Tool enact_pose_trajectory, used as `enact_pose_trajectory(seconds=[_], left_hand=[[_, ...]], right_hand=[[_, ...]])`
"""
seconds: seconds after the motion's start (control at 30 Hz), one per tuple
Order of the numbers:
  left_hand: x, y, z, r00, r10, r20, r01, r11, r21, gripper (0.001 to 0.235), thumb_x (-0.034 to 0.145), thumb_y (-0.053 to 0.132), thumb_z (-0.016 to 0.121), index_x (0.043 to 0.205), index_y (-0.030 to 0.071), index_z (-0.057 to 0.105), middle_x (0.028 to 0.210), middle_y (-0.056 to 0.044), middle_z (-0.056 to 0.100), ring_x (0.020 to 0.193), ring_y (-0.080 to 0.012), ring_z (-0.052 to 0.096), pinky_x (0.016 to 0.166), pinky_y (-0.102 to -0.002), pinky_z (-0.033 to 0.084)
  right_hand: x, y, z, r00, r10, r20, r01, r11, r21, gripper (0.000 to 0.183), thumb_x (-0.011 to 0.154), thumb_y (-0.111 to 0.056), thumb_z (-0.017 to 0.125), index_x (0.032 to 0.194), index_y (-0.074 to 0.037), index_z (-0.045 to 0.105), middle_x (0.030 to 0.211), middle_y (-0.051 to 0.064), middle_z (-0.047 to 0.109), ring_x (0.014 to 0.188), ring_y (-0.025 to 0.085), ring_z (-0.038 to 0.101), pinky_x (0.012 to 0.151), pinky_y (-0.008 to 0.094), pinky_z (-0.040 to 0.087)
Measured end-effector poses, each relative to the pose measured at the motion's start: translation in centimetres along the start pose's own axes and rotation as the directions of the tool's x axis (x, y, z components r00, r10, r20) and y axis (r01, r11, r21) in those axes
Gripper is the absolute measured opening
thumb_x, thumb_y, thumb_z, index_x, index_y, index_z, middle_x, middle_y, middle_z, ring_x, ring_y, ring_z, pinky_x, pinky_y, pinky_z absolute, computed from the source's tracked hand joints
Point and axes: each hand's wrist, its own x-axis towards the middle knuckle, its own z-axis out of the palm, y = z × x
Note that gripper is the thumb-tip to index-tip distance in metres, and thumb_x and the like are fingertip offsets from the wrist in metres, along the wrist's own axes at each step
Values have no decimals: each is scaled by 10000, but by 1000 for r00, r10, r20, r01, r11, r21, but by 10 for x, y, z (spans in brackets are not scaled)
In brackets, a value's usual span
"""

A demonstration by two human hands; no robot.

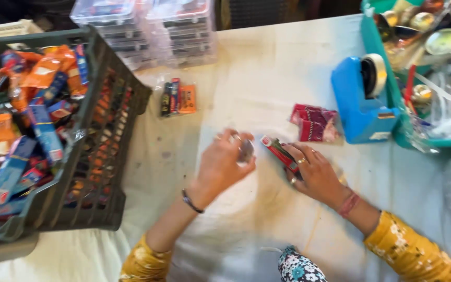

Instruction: The person arranges several small packaged items, including toothpaste and a small bottle, on a white tablecloth. They then place these items into a clear plastic bag, seal it, and set it aside. The person repeats this process with another set of items.

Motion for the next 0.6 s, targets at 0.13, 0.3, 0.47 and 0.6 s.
enact_pose_trajectory(seconds=[0.13, 0.3, 0.47, 0.6], left_hand=[[-9, -14, 40, 991, 102, 80, -115, 977, 177, 377, 774, 323, 803, 1097, 148, 715, 1086, -130, 652, 953, -353, 678, 748, -457, 567], [-4, -27, 19, 992, 124, -29, -115, 970, 215, 258, 957, 331, 653, 1121, 150, 737, 1138, -148, 719, 888, -348, 697, 725, -453, 565], [4, -26, -8, 995, -56, 80, 55, 998, 7, 283, 1085, 214, 500, 1279, 102, 673, 996, -124, 764, 879, -315, 732, 782, -432, 567], [8, -42, 10, 991, 132, -20, -133, 975, -177, 338, 1044, 105, 485, 1331, -54, 568, 1350, -215, 659, 1122, -383, 663, 937, -459, 531]], right_hand=[[2, -6, 0, 999, 38, 27, -37, 999, -34, 719, 768, -167, 731, 1433, -79, 474, 1299, 174, 577, 1134, 378, 608, 952, 467, 504], [22, -10, -4, 990, -10, 137, 20, 998, -67, 660, 860, -261, 725, 1444, -62, 491, 1325, 162, 608, 1130, 356, 604, 954, 462, 493], [42, 19, -18, 999, 24, 47, -15, 982, -187, 451, 892, -279, 728, 1300, -129, 608, 1325, 105, 634, 1188, 307, 610, 996, 469, 472], [38, 44, -27, 981, 183, -71, -196, 933, -303, 432, 889, -211, 698, 1305, -114, 636, 1349, 120, 618, 1259, 327, 575, 1054, 471, 467]])
